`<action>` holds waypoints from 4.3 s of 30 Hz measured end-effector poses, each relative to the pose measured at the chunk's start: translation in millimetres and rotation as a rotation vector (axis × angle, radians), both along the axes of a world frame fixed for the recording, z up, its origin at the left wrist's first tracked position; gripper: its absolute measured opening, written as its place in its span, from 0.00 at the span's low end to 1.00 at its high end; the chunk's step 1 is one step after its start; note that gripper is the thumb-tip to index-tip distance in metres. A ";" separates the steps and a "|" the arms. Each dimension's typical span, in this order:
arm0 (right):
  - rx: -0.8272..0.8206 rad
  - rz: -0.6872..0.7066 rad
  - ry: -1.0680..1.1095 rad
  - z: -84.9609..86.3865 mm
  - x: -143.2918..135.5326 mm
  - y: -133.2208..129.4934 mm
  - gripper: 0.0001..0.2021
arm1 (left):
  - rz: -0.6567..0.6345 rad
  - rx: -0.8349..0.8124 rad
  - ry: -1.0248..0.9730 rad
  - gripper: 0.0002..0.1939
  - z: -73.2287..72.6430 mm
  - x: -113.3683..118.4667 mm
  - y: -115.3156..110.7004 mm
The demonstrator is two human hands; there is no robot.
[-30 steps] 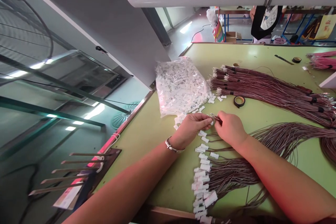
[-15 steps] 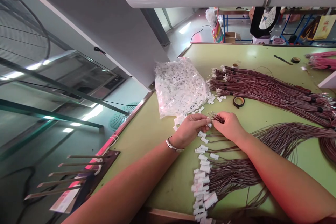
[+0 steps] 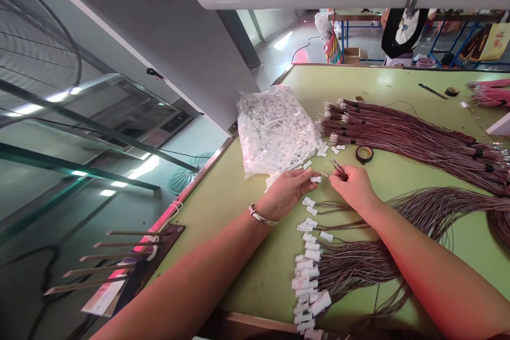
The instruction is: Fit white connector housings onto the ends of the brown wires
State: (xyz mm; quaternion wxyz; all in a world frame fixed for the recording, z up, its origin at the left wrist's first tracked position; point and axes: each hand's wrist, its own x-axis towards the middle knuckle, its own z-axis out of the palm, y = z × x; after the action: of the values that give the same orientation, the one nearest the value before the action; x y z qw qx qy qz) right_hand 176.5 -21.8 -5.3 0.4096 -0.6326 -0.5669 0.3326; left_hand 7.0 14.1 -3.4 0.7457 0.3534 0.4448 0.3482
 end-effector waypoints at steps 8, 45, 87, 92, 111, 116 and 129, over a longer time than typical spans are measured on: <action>0.007 0.102 -0.080 -2.0 1.1 -1.2 0.07 | -0.012 -0.032 -0.095 0.02 -5.6 -5.5 4.9; 0.028 0.027 -0.085 -4.3 -0.4 0.6 0.07 | -0.105 0.352 0.126 0.25 -11.4 -1.2 -0.6; -0.088 0.153 -0.157 -12.6 -2.6 0.2 0.06 | -0.173 0.467 0.289 0.04 -17.5 8.6 -5.9; -0.106 0.201 -0.166 -13.4 1.9 2.2 0.07 | -0.204 0.471 0.341 0.04 -17.8 8.8 -6.6; -0.207 -0.052 0.329 -7.2 -4.4 4.0 0.08 | -0.221 1.332 1.428 0.11 -19.0 2.2 32.0; -0.135 -0.007 0.184 -10.8 -0.9 3.6 0.06 | -0.261 1.386 1.504 0.10 -23.2 -1.6 33.5; -0.011 0.044 0.142 -16.9 2.2 5.9 0.09 | -0.292 1.345 1.084 0.12 -16.4 -28.7 34.4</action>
State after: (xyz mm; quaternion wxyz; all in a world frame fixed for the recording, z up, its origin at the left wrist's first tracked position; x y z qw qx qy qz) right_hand 178.6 -15.9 -22.2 0.4377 -0.5971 -0.5485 0.3886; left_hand -21.7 48.4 -19.8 0.1022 0.8884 0.3885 0.2220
